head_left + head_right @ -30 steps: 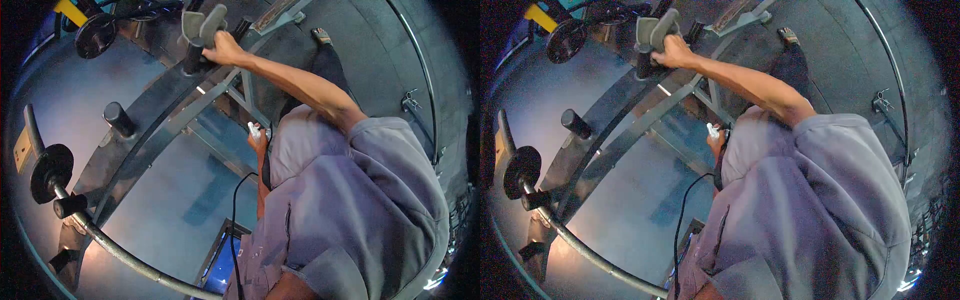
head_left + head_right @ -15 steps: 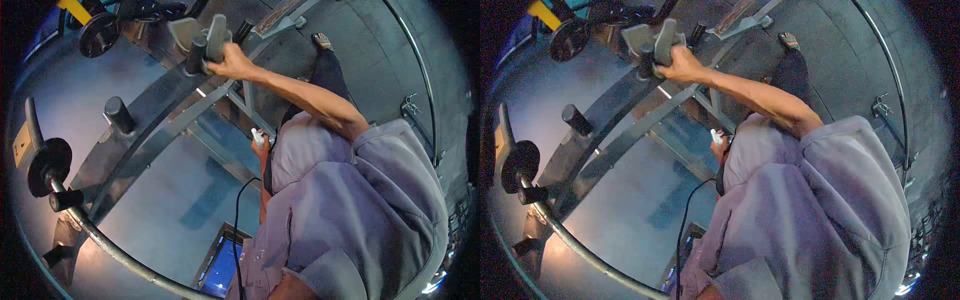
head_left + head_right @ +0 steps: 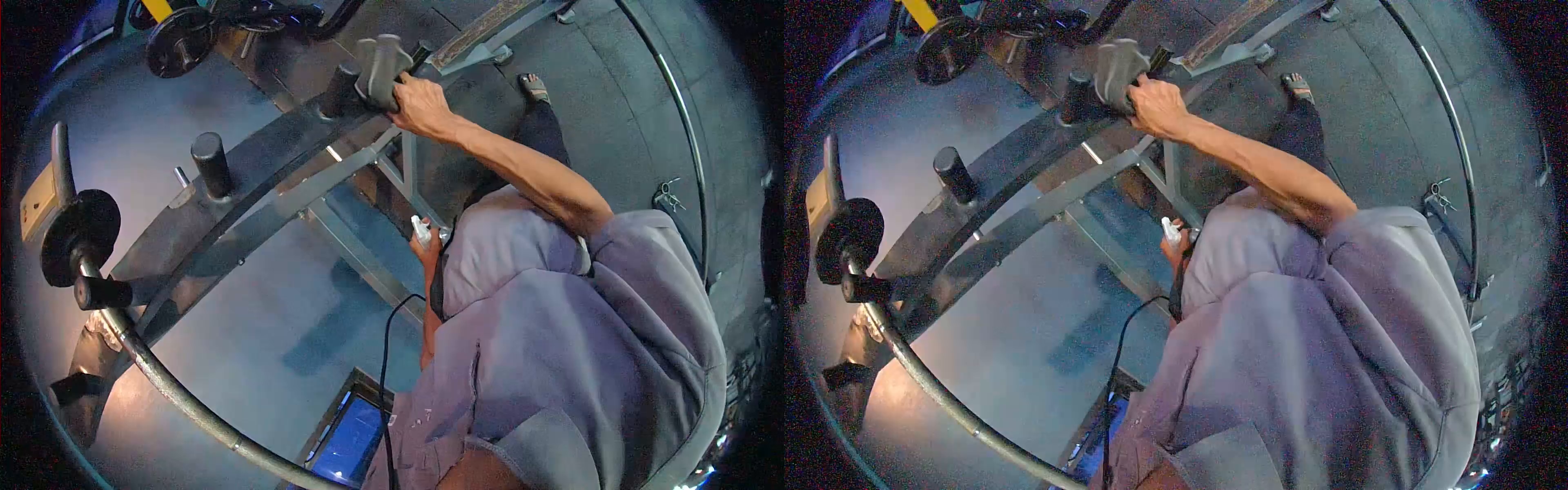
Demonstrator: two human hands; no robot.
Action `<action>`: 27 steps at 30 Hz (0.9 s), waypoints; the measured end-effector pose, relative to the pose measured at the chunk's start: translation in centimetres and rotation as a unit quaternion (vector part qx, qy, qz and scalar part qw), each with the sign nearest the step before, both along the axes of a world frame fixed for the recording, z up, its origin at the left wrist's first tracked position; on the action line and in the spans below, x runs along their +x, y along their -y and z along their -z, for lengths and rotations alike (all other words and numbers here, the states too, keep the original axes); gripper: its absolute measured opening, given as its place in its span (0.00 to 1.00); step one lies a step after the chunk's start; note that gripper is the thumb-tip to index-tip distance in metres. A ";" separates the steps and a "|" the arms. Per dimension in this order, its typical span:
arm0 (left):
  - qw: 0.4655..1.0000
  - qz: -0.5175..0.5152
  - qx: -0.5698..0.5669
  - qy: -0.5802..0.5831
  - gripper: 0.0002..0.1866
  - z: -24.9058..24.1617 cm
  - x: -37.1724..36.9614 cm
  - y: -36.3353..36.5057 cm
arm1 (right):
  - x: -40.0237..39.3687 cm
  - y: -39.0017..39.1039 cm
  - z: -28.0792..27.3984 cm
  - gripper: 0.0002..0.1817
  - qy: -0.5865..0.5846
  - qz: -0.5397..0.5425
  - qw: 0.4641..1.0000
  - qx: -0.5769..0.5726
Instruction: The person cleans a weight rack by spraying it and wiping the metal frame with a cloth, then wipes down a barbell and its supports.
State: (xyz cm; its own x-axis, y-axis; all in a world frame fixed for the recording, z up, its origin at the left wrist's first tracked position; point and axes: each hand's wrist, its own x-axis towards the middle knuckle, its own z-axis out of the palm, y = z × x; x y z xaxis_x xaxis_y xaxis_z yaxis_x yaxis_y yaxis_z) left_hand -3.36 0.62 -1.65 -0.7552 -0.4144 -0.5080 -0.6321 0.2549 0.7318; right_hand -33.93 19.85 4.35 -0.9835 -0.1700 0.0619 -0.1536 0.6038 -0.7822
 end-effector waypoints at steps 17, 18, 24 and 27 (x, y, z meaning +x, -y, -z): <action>0.998 0.041 -0.002 -0.048 0.13 0.0 -2.9 -1.3 | -0.9 -1.2 0.4 0.19 0.093 -0.077 0.990 0.069; 0.994 0.056 -0.052 -0.073 0.13 1.1 -2.3 -1.2 | 0.0 -0.6 0.4 0.19 -0.012 -0.066 0.998 -0.004; 0.992 -0.010 0.023 -0.126 0.15 1.3 -2.0 -2.6 | -0.1 -1.0 1.0 0.21 0.062 -0.035 0.997 0.016; 0.998 -0.051 -0.020 -0.020 0.21 1.4 -2.4 -2.4 | -1.1 -2.3 0.3 0.21 0.198 -0.067 0.978 -0.014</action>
